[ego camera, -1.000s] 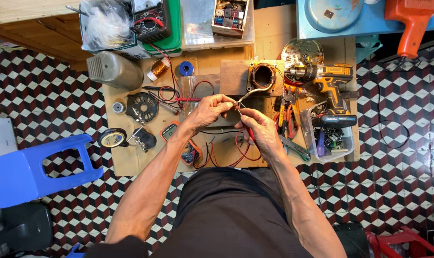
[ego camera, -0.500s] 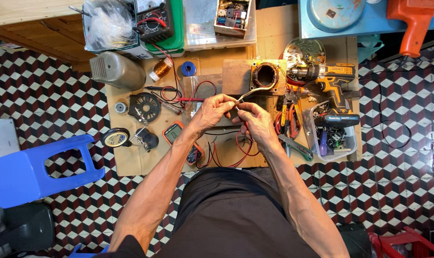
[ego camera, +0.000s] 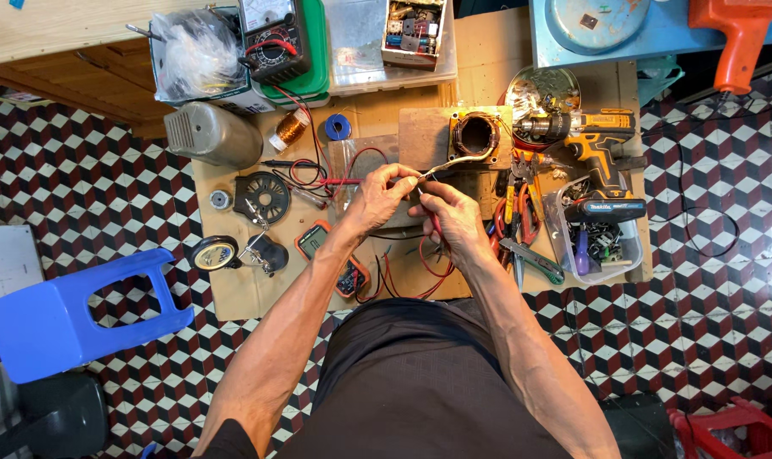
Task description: The person holds a cylindrical electrical component with multiple wires and uses a multimeter to test continuity between wire pairs. They repeatedly touch the multimeter probes to different wire ends while observing the display. The component is rotated and repositioned during testing.
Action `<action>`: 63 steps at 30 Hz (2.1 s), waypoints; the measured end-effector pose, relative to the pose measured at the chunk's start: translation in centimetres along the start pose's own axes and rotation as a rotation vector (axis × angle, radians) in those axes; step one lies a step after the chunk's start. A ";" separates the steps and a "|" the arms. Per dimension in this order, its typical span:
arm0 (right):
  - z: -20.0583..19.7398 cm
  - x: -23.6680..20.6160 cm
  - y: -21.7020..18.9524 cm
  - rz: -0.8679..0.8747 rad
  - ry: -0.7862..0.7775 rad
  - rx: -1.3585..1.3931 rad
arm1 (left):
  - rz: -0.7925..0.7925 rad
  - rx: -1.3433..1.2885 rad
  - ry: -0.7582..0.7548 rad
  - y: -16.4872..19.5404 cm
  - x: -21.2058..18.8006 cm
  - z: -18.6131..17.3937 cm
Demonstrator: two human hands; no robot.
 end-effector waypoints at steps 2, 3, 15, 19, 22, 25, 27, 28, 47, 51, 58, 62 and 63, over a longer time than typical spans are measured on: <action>0.3 0.1 0.2 0.021 -0.012 0.056 | 0.015 -0.004 0.016 0.2 0.2 -0.3; 0.3 0.1 0.3 0.031 -0.016 0.085 | 0.059 0.042 0.031 0.6 0.2 -0.5; -0.4 -1.5 0.6 0.022 0.100 -0.048 | 0.044 0.108 0.135 1.2 -0.5 -0.5; 0.3 -1.3 0.0 -0.023 0.099 -0.056 | -0.029 -0.130 0.070 -0.7 1.2 -0.6; 0.5 -0.9 -0.3 -0.050 0.097 -0.062 | -0.048 -0.159 0.045 -1.4 1.7 -0.7; 0.5 -0.2 -0.4 -0.051 0.086 -0.067 | -0.052 -0.149 0.042 -1.2 1.8 -0.7; 0.5 0.1 -0.6 -0.059 0.073 -0.045 | -0.040 -0.123 0.035 -0.6 1.7 -0.7; 0.5 0.2 -0.6 -0.048 0.079 -0.049 | -0.031 -0.092 0.025 -0.1 1.6 -0.7; 0.4 -0.5 -0.2 0.033 0.133 0.069 | -0.033 -0.062 0.018 1.9 0.5 -0.3; 0.3 -0.5 0.5 0.082 0.098 0.120 | -0.030 -0.110 0.001 1.9 0.5 -0.3; -0.1 0.0 2.2 0.131 -0.021 0.271 | -0.021 -0.166 0.004 -0.1 0.7 -0.4; -1.4 0.7 2.7 0.134 -0.060 0.283 | -0.014 -0.236 0.110 -2.2 0.8 0.0; -1.6 1.0 2.7 0.135 -0.090 0.288 | 0.069 -0.192 0.143 -2.1 0.7 0.3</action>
Point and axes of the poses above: each hand's wrist, its own x-axis towards the middle knuckle, its own z-axis out of the palm, y = z × x, the point moved 7 cm from there along x, towards the middle knuckle, and after that the axes turned 13 degrees about -x, right-handed, at the moved point
